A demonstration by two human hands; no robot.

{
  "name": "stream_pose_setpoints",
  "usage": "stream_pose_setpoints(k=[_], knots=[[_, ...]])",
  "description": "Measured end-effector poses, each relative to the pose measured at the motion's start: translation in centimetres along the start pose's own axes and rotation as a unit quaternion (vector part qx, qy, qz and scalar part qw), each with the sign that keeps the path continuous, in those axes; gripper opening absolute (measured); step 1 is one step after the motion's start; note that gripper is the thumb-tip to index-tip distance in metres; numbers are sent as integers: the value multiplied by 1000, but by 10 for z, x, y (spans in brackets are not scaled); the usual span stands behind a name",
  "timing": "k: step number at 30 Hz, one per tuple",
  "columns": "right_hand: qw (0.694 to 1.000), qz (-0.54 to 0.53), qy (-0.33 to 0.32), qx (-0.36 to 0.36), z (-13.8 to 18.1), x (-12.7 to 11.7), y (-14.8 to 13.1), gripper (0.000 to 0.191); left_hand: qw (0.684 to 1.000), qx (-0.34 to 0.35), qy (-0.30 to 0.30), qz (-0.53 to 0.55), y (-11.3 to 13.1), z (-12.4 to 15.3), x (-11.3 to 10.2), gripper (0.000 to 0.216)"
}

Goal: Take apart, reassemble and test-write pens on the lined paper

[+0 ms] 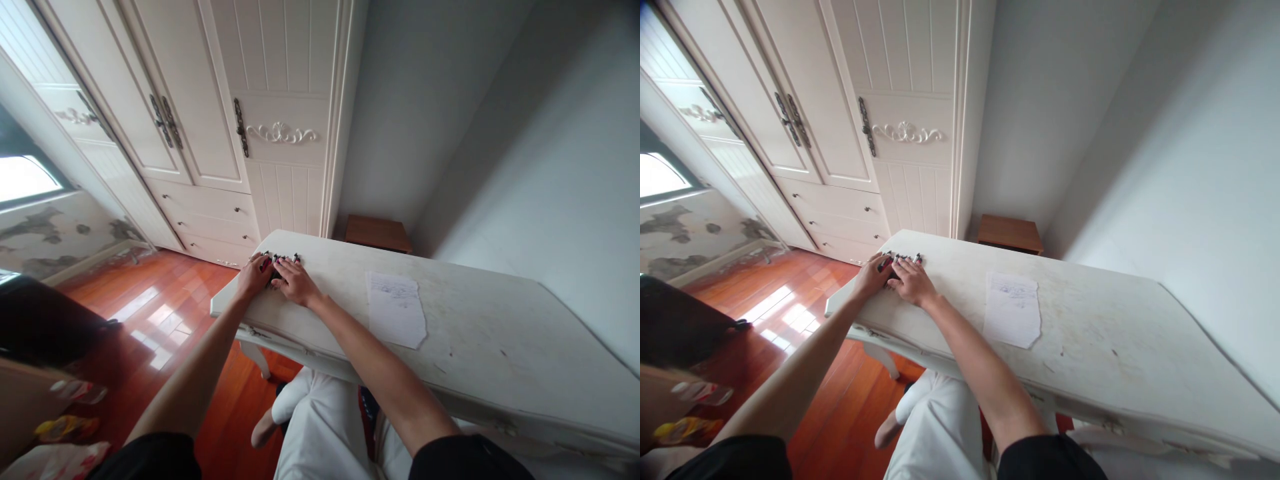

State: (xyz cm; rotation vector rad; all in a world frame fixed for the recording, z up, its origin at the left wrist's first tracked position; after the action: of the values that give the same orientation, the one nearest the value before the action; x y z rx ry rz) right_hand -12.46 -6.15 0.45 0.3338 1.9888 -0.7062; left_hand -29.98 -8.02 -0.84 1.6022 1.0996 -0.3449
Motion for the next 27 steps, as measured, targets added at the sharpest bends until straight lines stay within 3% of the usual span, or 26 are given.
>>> stream_pose_setpoints(k=[5, 8, 11, 14, 16, 19, 23, 24, 27], knots=[[998, -42, -38, -41, 23, -38, 13, 56, 999, 5, 20, 25, 2, -1, -3, 40], [997, -66, -15, -29, 56, -72, 37, 54, 998, 9, 51, 26, 6, 2, -8, 37], [990, -116, 65, 43, 101, -110, 75, 44, 993, 37, 109, 32, 13, 10, -16, 31], [961, -149, 174, 156, 150, -149, 123, 33, 977, 90, 187, 57, 27, 24, -21, 28], [933, -163, 221, 231, 183, -170, 156, 35, 973, 113, 185, 80, 41, 36, -18, 26], [891, -151, 277, 327, 227, -189, 197, 35, 981, 97, 128, 111, 72, 57, 1, 32], [852, -149, 322, 385, 258, -189, 221, 34, 978, 113, -97, 149, 130, 80, 50, 38], [851, -150, 324, 386, 260, -187, 223, 34, 970, 127, -137, 154, 145, 82, 64, 36], [883, -118, 272, 364, 261, -182, 222, 33, 955, 161, -201, 148, 186, 81, 99, 33]])
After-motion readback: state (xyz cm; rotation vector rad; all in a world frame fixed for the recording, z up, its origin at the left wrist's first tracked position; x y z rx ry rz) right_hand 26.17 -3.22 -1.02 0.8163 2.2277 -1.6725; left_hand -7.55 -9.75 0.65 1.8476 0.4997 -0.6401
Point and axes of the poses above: each hand's wrist, its own z-axis away from the middle knuckle, its own x-axis out of the palm, y = z × x, the point moved 1 cm from there along -z, towards the middle knuckle, and after that the axes turned 10 degrees about z, right-handed, at the moved point
